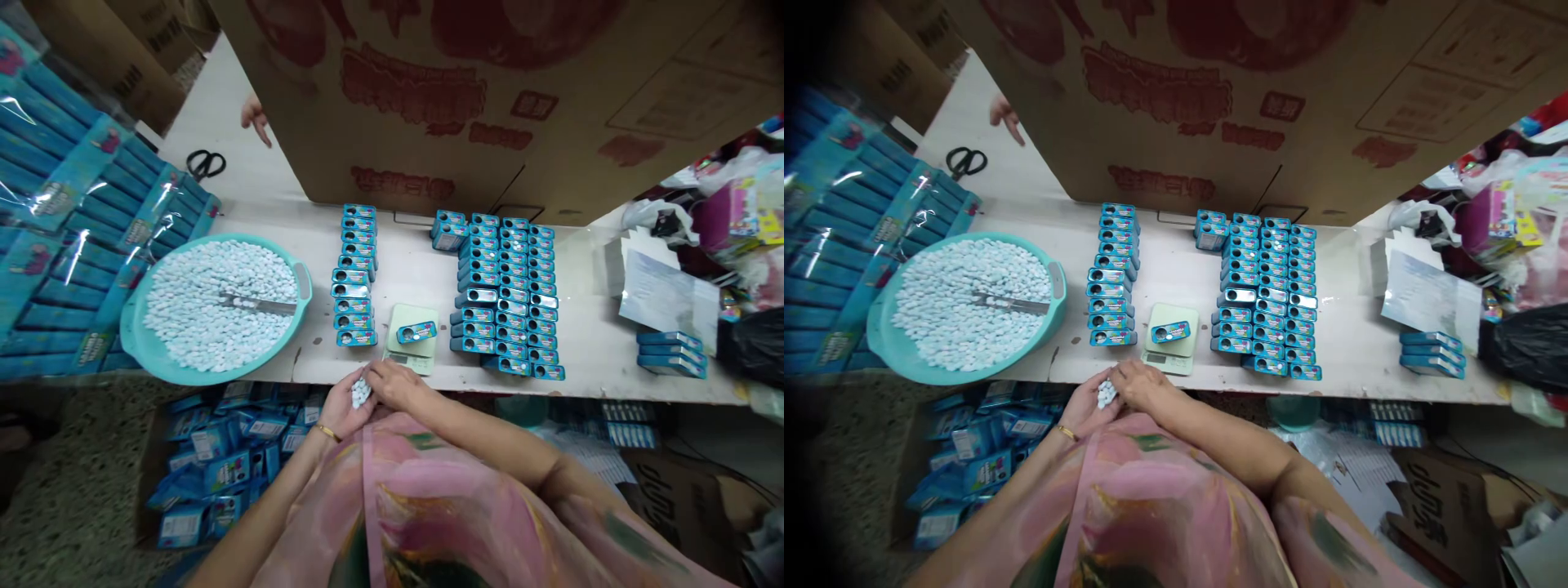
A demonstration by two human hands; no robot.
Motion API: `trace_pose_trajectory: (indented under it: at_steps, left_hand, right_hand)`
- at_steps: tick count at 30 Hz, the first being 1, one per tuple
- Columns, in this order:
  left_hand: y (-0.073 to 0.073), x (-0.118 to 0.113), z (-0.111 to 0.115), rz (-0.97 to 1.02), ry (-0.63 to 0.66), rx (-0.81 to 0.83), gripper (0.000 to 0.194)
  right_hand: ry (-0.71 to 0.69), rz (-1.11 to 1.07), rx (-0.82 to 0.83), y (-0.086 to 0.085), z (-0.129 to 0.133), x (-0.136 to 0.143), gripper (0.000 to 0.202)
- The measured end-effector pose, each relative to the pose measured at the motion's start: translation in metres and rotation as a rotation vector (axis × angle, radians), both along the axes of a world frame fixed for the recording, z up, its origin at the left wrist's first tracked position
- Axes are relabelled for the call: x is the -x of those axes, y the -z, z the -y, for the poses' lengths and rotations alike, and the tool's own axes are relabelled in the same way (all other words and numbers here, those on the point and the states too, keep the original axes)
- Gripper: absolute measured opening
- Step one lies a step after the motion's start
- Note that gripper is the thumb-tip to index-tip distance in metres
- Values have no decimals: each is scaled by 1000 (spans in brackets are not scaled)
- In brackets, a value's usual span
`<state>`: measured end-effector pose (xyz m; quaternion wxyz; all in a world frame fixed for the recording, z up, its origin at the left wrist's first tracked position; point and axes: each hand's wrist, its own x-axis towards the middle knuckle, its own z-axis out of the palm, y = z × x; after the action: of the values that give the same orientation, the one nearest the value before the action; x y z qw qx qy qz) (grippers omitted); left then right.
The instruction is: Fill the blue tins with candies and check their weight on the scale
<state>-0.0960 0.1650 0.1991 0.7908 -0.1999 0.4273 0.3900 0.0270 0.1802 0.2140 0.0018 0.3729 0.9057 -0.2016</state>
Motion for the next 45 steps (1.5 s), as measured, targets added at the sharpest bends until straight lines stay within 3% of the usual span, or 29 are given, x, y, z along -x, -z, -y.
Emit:
trace_pose_trajectory:
  at_steps: [4,9,14,20,27,31,34,39,45]
  left_hand:
    - [-11,-20,-26,-2,-88,-73,22]
    - [-12,-38,-45,-42,-116,-125,20]
    - [-11,-40,-51,-100,-99,-159,18]
    - [-13,-38,-53,-130,-132,-113,17]
    - [-10,-34,-50,-121,-143,-131,17]
    - [-8,-32,-47,-111,-141,-141,18]
    - [-8,-30,-45,-120,-156,-126,19]
    - [-10,-28,-43,-78,-146,-126,20]
    - [-11,-30,-42,-42,-84,-135,22]
  right_hand:
    - [146,-181,-74,8,-20,-26,22]
    - [348,-381,-31,8,-40,-53,21]
    - [450,-359,-38,8,-40,-65,21]
    - [398,-152,-45,15,-38,-67,26]
    - [411,-403,-17,12,-39,-53,27]
    - [490,-246,-101,10,-42,-56,29]
    - [393,-157,-65,11,-43,-58,31]
    - [287,-292,-54,4,-36,-47,28]
    - [159,-182,-56,-1,-30,-30,29]
